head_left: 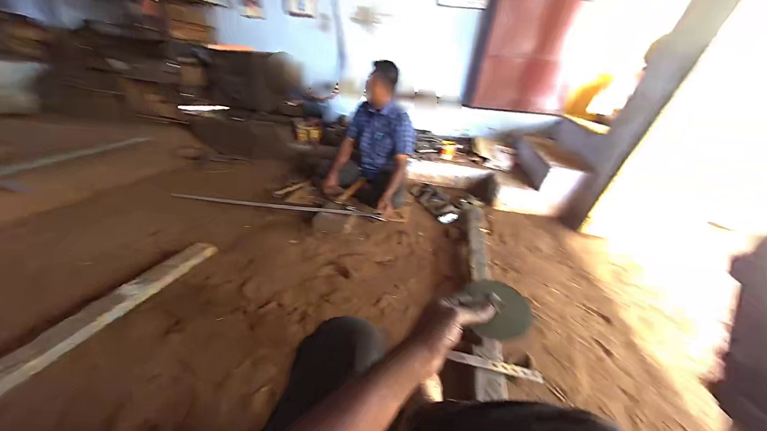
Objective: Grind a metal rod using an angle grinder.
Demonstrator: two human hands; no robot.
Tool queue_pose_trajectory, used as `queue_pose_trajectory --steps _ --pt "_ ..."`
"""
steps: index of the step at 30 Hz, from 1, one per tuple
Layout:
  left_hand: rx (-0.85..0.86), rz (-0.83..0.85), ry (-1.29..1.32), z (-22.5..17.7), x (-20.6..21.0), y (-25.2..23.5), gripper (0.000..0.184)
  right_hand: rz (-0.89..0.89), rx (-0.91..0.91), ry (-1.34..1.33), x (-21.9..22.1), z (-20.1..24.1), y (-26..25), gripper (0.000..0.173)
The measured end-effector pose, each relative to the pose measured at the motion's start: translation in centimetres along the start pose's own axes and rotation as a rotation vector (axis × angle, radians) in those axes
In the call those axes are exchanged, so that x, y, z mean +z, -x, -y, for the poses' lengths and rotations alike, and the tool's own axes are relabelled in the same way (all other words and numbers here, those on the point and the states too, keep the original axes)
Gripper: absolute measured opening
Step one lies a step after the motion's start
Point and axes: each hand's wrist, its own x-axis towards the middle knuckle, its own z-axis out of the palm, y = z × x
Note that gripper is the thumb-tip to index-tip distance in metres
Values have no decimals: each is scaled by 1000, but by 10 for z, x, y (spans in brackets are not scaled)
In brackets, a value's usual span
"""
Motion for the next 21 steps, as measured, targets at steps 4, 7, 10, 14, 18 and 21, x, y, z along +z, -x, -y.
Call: queue_pose_trajectory --steps 4,7,10,14,18,21 --pt "234 49 -207 -4 12 -31 47 -73 49 -56 64 44 -64 85" --pt "413 61 -294 10 -3 -58 83 77 74 -186 131 61 -37 76" --pt "453 133 -166 20 -20 -68 114 280 145 -252 189 70 16 73" --pt "477 22 -18 8 -29 -62 104 453 119 -182 233 88 56 76" --pt "423 -192 216 3 -51 -77 92 562 202 -79 261 116 51 73" --pt "401 -229 294 -9 -67 -80 96 666 137 -27 268 125 41 73"
